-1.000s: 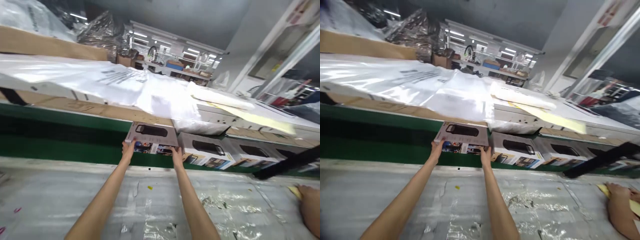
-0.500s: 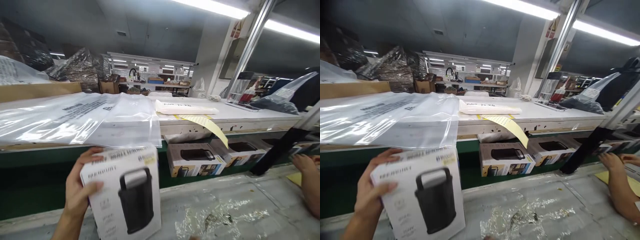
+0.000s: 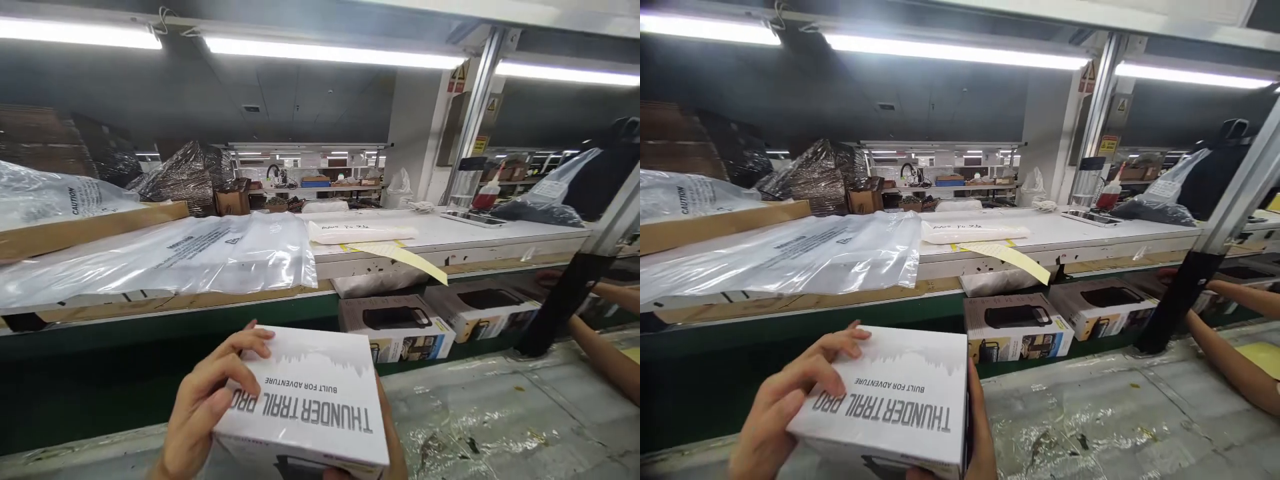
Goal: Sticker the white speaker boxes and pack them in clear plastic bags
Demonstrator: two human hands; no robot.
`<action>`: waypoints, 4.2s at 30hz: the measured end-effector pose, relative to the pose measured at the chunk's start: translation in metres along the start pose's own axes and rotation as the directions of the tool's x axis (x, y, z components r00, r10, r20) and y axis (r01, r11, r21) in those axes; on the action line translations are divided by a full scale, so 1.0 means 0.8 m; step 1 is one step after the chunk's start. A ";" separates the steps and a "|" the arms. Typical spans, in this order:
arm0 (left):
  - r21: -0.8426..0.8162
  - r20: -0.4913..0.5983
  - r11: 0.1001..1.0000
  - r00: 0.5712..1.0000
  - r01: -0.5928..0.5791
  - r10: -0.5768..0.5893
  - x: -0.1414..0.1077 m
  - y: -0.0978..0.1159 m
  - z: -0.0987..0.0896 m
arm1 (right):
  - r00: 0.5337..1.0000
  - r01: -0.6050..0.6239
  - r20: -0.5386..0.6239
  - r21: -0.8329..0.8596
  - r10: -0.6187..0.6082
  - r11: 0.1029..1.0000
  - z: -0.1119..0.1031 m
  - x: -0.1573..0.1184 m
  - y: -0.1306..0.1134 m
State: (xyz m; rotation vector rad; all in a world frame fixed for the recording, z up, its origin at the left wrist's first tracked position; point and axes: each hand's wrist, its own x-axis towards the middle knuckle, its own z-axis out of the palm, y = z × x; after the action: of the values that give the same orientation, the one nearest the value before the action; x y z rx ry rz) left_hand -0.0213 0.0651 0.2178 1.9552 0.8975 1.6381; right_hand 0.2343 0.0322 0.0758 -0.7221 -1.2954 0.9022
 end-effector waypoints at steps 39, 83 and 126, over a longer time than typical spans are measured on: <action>-0.013 0.342 0.864 0.815 0.503 -0.469 0.228 0.054 0.162 | 0.776 0.629 0.453 -0.607 -0.438 0.486 -0.108 0.301 -0.203; 0.728 0.482 0.647 0.840 -0.225 -0.250 0.302 0.015 0.104 | 0.734 0.679 0.605 -0.676 -0.309 0.286 -0.094 0.326 -0.183; 0.570 0.377 0.344 0.609 -0.746 0.697 0.210 -0.036 0.114 | 0.610 0.702 0.555 -0.710 -0.566 0.060 -0.103 0.256 -0.144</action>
State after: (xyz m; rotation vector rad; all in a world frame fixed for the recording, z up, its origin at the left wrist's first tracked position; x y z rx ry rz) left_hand 0.0773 0.2120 0.2953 3.3138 0.6601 1.7695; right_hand 0.3411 0.1588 0.2617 -0.7388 -1.9955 -0.6841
